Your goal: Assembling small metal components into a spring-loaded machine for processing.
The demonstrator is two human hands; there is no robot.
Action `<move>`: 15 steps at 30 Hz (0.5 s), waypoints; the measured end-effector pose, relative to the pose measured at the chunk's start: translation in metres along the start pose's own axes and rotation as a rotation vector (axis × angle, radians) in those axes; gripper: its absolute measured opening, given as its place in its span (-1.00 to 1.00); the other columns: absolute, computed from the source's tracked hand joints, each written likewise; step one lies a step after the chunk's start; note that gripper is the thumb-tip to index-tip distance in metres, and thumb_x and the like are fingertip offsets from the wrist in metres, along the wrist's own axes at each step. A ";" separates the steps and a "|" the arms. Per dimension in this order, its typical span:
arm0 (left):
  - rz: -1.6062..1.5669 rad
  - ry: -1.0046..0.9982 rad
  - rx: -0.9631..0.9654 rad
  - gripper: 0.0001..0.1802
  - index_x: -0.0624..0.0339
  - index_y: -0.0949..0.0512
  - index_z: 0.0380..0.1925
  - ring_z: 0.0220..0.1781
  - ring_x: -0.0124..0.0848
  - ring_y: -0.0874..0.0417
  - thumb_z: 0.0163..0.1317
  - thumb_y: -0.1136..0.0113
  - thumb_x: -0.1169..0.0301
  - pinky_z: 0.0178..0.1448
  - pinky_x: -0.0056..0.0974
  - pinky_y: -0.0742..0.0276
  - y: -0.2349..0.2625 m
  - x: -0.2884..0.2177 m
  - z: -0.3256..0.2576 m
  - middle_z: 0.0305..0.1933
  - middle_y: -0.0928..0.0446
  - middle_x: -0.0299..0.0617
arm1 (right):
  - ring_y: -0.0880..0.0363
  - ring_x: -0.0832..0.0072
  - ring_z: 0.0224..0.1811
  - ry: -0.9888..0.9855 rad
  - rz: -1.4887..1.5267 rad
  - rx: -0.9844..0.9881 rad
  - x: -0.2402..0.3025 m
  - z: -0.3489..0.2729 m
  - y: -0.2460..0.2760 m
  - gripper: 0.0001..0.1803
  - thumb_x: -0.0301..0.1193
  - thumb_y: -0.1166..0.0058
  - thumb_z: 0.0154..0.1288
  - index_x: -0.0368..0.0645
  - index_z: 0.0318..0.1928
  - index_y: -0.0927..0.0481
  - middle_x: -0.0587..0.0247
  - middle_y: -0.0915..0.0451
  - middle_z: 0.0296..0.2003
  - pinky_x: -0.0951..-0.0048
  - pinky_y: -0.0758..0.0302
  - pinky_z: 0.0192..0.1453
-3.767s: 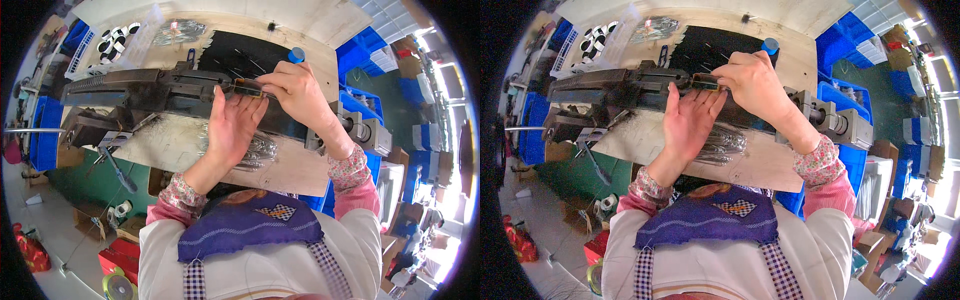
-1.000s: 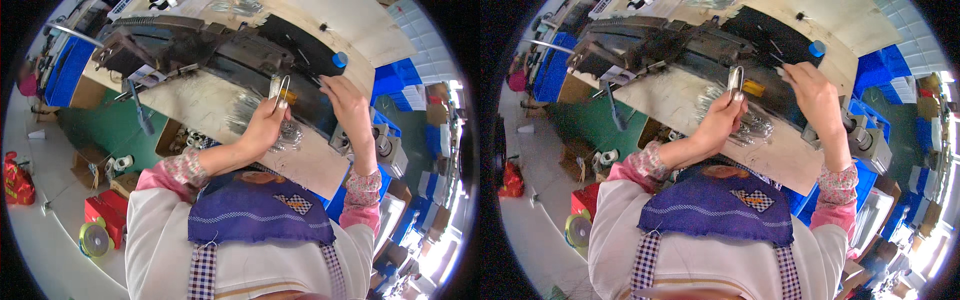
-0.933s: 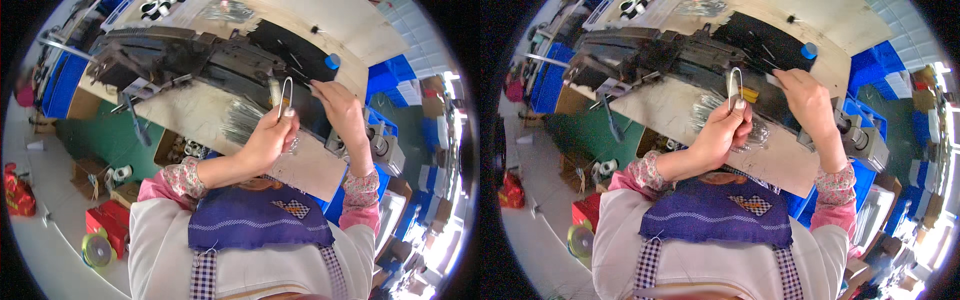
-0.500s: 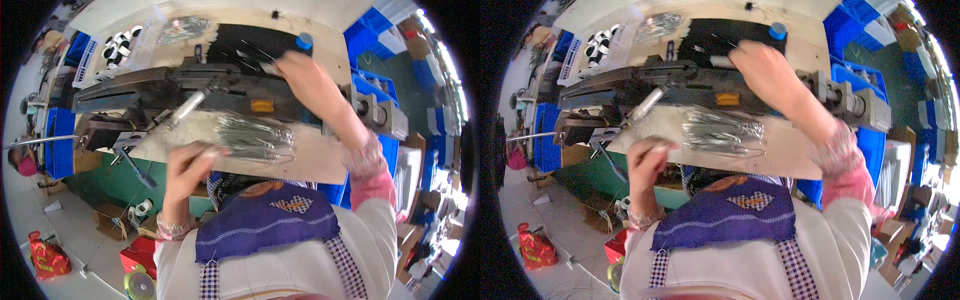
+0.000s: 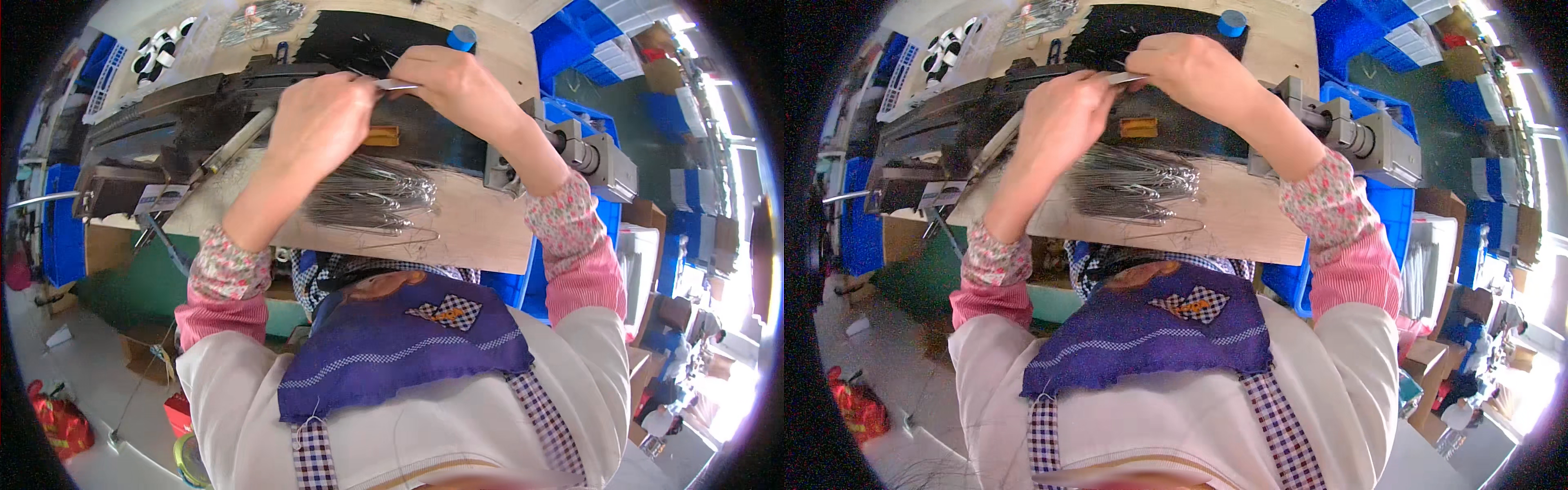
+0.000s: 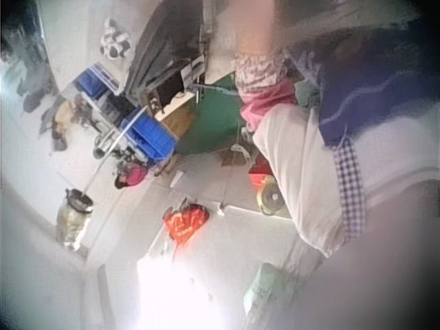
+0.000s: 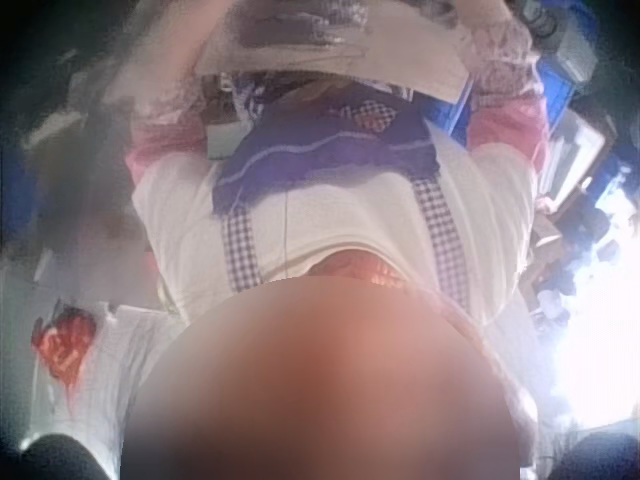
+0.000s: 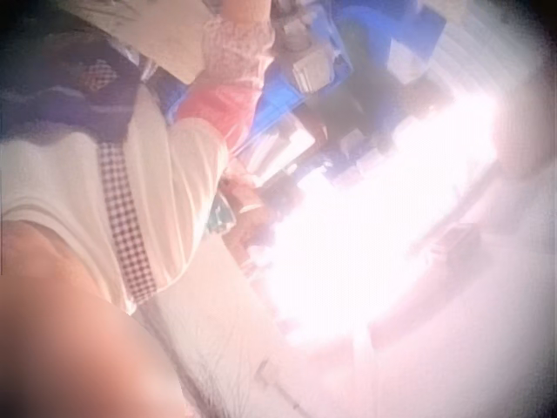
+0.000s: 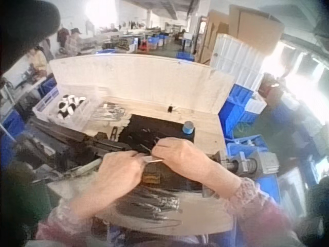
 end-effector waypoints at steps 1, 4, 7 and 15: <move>0.010 -0.011 0.009 -0.82 0.20 -0.60 -0.52 -0.42 -0.09 -0.63 0.15 -0.09 0.38 -0.33 -0.05 -0.56 0.007 -0.001 -0.004 -0.53 -0.57 -0.01 | -0.55 0.16 -0.25 0.039 0.047 -0.008 0.002 0.003 -0.002 -0.80 -0.42 -0.15 0.09 -0.24 -0.28 -0.51 0.15 -0.53 -0.36 0.26 -0.50 -0.16; -0.381 0.116 0.153 -0.83 0.19 -0.63 -0.48 -0.43 -0.04 -0.61 0.14 -0.15 0.35 -0.33 -0.03 -0.48 0.005 -0.007 -0.022 -0.55 -0.54 0.07 | -0.56 0.17 -0.23 -0.067 0.270 -0.033 0.012 0.001 0.010 -0.74 -0.38 -0.20 0.07 -0.23 -0.24 -0.53 0.14 -0.55 -0.32 0.28 -0.49 -0.12; -0.490 0.027 0.135 -0.75 0.25 -0.63 -0.39 -0.50 -0.01 -0.57 0.16 -0.20 0.26 -0.39 -0.14 -0.45 -0.040 -0.020 -0.002 -0.56 -0.51 0.10 | -0.55 0.18 -0.22 -0.199 0.213 0.049 0.008 -0.011 0.029 -0.72 -0.37 -0.22 0.06 -0.24 -0.25 -0.51 0.14 -0.55 -0.31 0.29 -0.47 -0.12; -0.409 -0.051 0.340 -0.77 0.23 -0.65 -0.34 -0.37 -0.08 -0.64 0.13 -0.21 0.29 -0.26 -0.18 -0.50 -0.042 0.004 0.030 -0.44 -0.59 0.06 | -0.53 0.18 -0.37 -0.201 0.076 0.123 -0.011 -0.009 0.008 -0.81 -0.38 -0.18 0.13 -0.20 -0.26 -0.57 0.17 -0.59 -0.34 0.34 -0.45 -0.27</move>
Point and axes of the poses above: each hand's wrist, its own z-axis towards the middle knuckle, its own y-axis out of the back of the hand, x = y × z, the point moved 2 cm from there along z, towards the middle knuckle
